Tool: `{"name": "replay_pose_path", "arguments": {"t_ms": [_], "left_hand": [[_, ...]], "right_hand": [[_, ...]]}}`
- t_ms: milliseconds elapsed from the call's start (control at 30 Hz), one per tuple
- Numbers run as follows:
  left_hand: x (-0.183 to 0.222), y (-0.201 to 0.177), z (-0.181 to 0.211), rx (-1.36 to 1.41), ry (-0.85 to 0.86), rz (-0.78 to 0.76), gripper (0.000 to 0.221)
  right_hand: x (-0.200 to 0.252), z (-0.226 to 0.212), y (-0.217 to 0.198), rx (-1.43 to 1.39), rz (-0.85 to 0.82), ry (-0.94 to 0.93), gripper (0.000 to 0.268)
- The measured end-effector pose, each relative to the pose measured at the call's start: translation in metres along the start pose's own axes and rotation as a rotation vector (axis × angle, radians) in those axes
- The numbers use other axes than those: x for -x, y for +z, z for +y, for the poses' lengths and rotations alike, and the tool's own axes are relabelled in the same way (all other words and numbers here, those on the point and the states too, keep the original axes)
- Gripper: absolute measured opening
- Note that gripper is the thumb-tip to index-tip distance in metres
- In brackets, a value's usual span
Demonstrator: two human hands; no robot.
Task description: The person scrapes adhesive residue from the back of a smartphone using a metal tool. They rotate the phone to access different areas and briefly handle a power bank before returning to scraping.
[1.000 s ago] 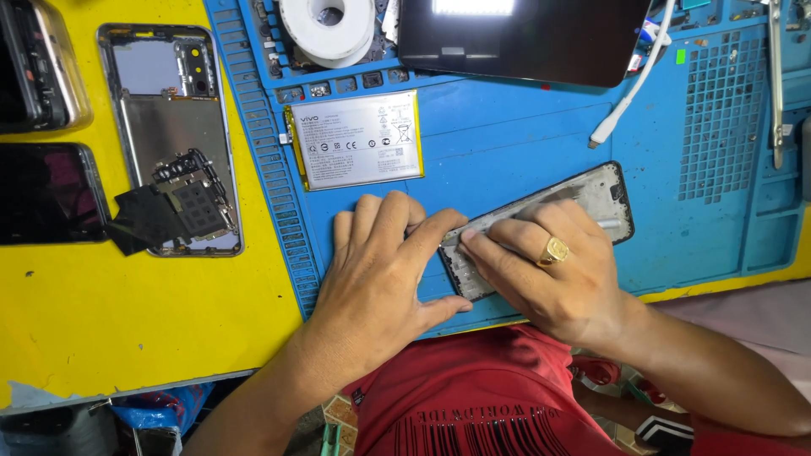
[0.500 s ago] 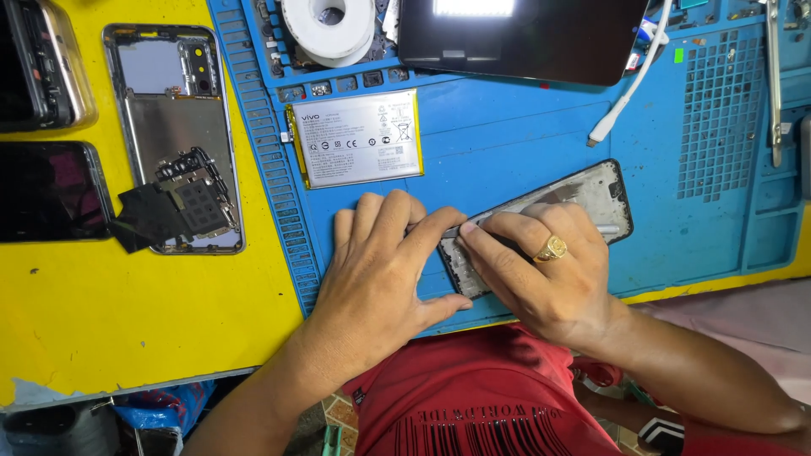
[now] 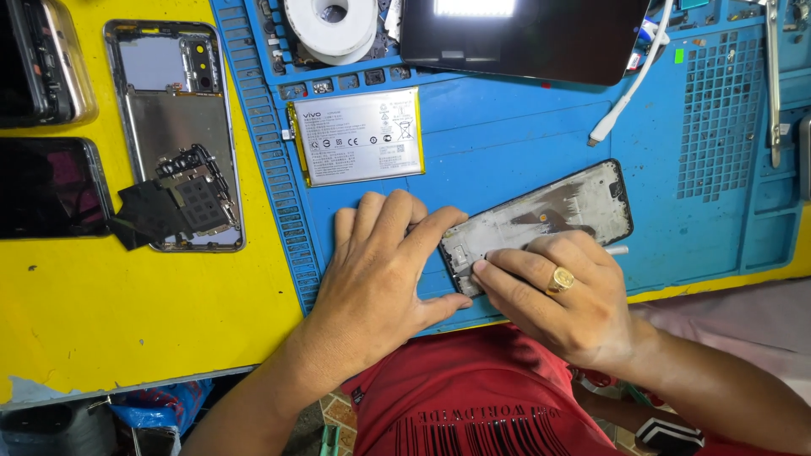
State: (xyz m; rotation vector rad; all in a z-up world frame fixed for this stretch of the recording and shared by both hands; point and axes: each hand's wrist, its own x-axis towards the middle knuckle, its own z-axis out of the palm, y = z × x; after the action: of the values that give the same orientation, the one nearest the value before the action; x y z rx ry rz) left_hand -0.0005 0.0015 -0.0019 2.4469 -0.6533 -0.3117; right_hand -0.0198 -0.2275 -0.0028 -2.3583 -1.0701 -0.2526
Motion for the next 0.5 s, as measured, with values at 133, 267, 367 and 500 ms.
{"name": "replay_pose_path", "arguments": {"t_ms": [133, 267, 367, 500], "left_hand": [[0.0, 0.0, 0.002, -0.004, 0.001, 0.008, 0.083], [0.003, 0.001, 0.002, -0.05, 0.027, 0.043, 0.085], [0.003, 0.002, 0.002, -0.062, 0.038, 0.051, 0.084], [0.004, 0.003, 0.002, -0.069, 0.026, 0.04, 0.086]], "right_hand": [[0.0, 0.002, 0.002, 0.008, 0.013, 0.006, 0.013], [0.007, -0.003, -0.001, -0.019, -0.005, 0.0, 0.015], [0.007, -0.001, 0.001, -0.007, 0.002, -0.001, 0.014], [-0.003, 0.005, 0.006, 0.026, 0.043, 0.004, 0.012]]}}
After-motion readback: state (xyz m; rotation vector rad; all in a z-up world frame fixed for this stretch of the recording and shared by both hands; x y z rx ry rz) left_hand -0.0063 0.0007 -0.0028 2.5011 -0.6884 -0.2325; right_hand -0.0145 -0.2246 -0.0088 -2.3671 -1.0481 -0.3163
